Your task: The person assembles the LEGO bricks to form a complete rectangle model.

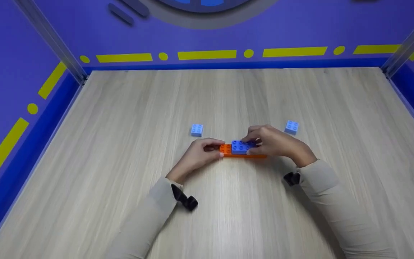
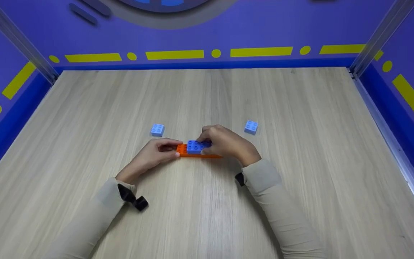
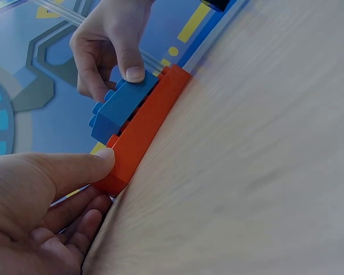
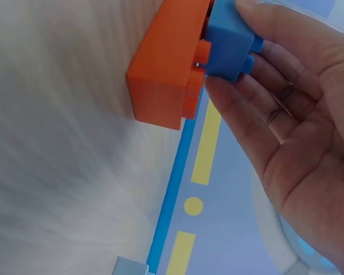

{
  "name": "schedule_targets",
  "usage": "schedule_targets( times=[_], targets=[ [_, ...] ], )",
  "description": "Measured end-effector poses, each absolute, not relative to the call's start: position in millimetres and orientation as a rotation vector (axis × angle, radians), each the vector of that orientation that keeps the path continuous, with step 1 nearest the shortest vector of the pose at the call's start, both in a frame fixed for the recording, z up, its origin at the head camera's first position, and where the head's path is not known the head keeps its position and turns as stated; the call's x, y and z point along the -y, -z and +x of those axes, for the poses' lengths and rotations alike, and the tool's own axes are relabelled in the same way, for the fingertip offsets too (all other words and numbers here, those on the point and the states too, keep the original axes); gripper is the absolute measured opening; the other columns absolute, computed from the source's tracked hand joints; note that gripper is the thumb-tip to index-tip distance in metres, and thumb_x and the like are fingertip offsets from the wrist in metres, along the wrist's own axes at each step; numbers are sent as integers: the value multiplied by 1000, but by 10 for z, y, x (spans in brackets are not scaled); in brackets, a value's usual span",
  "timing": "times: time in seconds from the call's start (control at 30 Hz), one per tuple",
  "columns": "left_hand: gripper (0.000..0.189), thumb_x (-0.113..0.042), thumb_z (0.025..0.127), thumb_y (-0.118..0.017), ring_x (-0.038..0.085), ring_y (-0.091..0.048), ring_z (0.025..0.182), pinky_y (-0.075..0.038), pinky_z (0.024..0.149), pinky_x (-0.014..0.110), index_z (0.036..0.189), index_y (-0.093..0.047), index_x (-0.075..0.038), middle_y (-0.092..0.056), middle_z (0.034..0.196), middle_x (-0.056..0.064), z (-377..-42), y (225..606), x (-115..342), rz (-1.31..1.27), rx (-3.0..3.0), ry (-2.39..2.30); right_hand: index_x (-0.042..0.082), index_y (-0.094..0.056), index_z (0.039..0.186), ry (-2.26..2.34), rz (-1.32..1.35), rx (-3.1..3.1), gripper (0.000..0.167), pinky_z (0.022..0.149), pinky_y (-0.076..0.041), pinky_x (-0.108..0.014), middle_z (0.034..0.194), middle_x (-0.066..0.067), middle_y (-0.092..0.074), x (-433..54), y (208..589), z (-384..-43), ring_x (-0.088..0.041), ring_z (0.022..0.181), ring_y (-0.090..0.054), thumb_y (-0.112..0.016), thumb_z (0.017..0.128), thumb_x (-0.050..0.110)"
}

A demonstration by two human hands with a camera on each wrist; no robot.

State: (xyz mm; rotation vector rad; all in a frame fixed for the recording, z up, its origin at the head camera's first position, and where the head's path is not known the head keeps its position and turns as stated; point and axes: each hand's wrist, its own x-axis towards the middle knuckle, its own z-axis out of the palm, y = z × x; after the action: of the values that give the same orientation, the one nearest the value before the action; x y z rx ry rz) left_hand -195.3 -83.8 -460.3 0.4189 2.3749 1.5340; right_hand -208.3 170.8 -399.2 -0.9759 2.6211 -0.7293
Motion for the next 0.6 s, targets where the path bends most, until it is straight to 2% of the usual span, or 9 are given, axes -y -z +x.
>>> schedule_targets(
  times=[0.6],
  targets=[
    [36,-12,84,-73,18,-63,105,-51,92,29,120,-68,-10,-66,120,8,-1947,4606,843,432,-2371,-1539,2,-73,106,677,-1009,-2655,28,80,-54,-36,93,-5,-65,-1646,3993,-2070,-16,86,-59,-77,79,6]
  ],
)
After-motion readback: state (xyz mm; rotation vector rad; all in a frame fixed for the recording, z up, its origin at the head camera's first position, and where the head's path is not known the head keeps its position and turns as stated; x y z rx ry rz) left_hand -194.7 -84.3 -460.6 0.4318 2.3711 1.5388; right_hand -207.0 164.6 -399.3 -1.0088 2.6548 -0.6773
